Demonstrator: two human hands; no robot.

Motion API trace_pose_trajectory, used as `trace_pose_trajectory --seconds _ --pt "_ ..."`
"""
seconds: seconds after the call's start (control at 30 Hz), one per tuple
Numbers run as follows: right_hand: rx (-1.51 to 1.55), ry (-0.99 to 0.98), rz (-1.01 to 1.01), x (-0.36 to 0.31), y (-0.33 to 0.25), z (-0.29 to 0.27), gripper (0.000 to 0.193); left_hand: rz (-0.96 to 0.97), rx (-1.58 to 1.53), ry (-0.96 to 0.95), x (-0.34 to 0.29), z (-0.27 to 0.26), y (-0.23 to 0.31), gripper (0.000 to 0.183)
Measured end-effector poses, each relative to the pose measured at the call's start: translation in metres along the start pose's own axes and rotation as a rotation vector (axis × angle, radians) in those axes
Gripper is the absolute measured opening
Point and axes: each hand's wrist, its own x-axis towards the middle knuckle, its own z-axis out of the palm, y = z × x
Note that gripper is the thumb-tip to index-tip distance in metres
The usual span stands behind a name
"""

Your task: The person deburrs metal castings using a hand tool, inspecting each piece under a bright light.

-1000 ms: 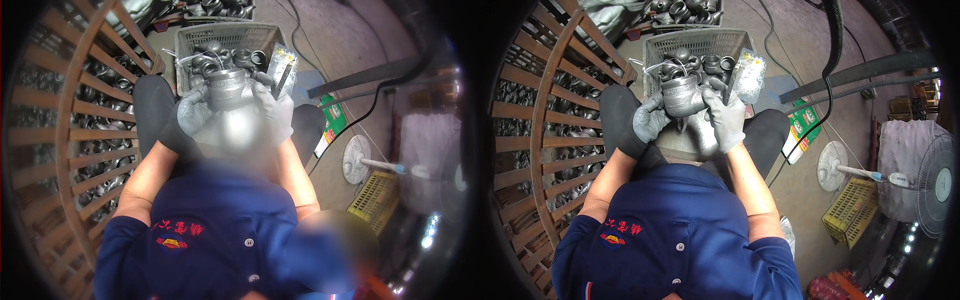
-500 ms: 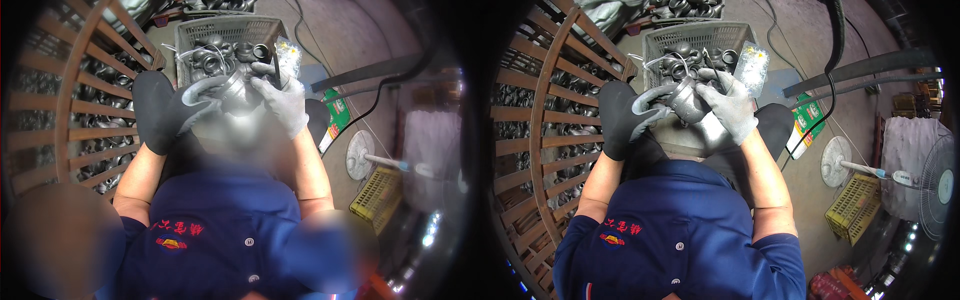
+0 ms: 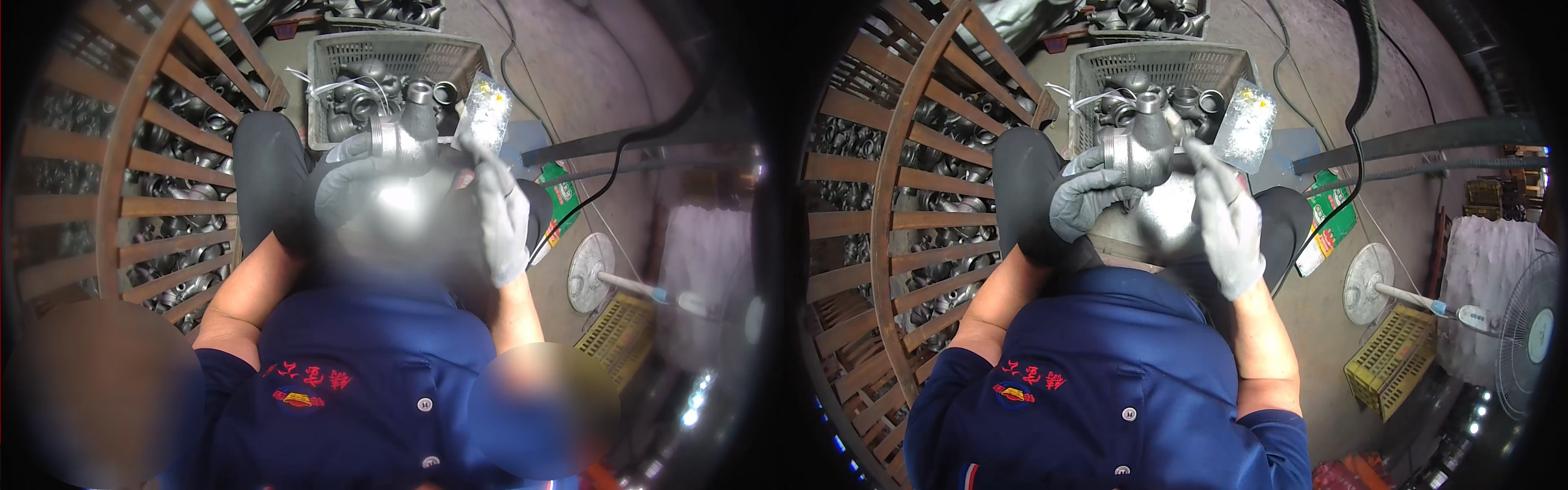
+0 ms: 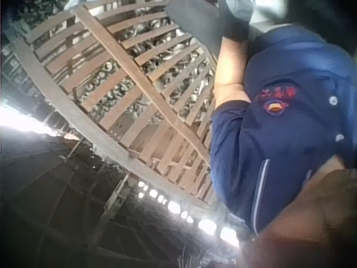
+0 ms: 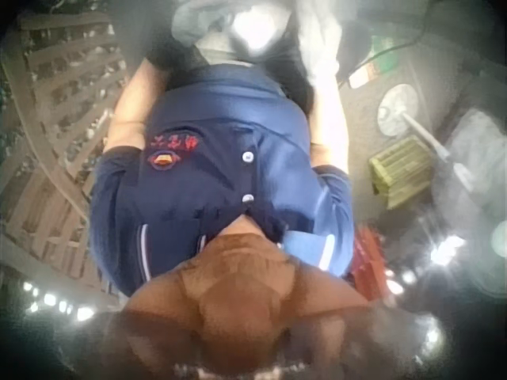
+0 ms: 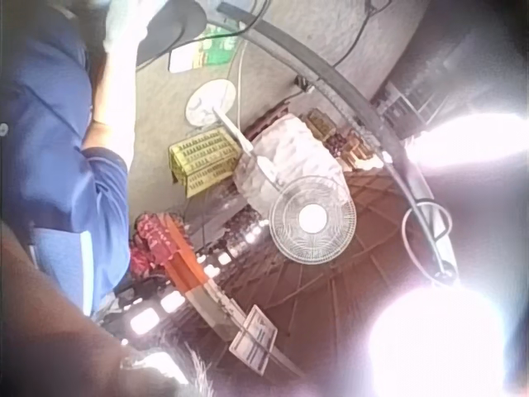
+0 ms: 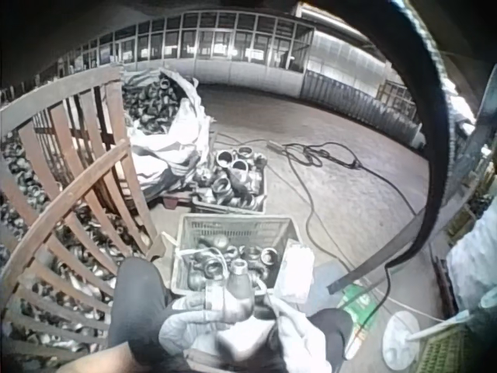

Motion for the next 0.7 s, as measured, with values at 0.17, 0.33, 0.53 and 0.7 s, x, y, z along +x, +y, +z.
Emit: trace_pose_trajectory --seconds 0.17,0.33,0.53,0.7 --pt "-0.195 -0.056 -0.079 -0.019 0.009 0.012 0.034 0.006 -0.268 -0.045 -0.001 -0.010 -0.005 0.032" --pt "-0.389 -0.103 -0.234 -0.018 0.010 0.017 0.039 0.058 -0.261 -0.034 0.000 -0.030 -0.021 0.033" --pt "-0.530 -0.108 -0.270 -0.016 0.008 0.018 0.057 0.115 -0.258 0.013 -0.002 -0.039 -0.035 0.036" --pt "-0.584 -0.100 -0.321 -0.016 0.011 0.020 0.061 0.078 -0.165 0.133 -0.006 -0.027 -0.027 0.037"
